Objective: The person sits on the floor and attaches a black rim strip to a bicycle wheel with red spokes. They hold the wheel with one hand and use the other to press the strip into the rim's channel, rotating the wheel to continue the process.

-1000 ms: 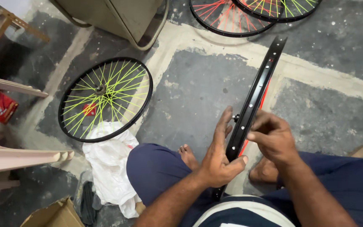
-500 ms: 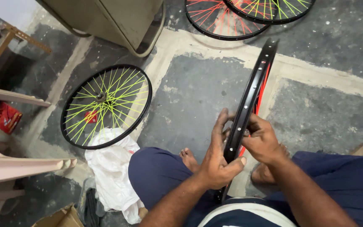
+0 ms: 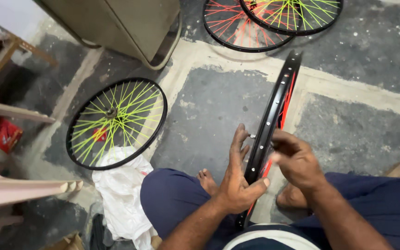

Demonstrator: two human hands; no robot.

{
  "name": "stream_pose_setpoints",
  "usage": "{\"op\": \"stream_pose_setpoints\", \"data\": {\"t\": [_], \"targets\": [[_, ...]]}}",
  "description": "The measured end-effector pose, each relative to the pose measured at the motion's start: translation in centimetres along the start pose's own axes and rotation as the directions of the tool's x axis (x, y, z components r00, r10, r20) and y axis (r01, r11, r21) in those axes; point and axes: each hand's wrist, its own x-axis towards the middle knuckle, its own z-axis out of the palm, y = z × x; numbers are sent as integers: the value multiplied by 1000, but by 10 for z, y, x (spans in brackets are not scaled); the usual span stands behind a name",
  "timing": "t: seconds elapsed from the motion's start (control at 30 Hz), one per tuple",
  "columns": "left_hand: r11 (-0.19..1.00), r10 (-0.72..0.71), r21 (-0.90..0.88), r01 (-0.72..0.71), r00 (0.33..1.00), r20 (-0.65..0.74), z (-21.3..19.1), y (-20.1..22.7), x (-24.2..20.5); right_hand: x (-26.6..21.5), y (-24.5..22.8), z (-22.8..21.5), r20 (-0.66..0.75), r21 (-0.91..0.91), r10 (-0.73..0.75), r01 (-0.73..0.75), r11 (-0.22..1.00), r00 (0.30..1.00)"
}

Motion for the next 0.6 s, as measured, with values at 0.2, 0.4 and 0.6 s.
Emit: {"op": "stream_pose_setpoints", "data": {"t": [0.2,0.4,0.6], "targets": [[1000,-2,1,2,1000,27,3,-10,-3,10,26,-7,-88,-85,-110,102,991,990],[1000,-2,0,2,1000,7,0,-6,-5,22,-27,1,182,-182,352,-321,930,918],[999,-11,-38,11,1000,2,2,-9,-3,6,5,23,-8,-694,-530,377,614,848]]}}
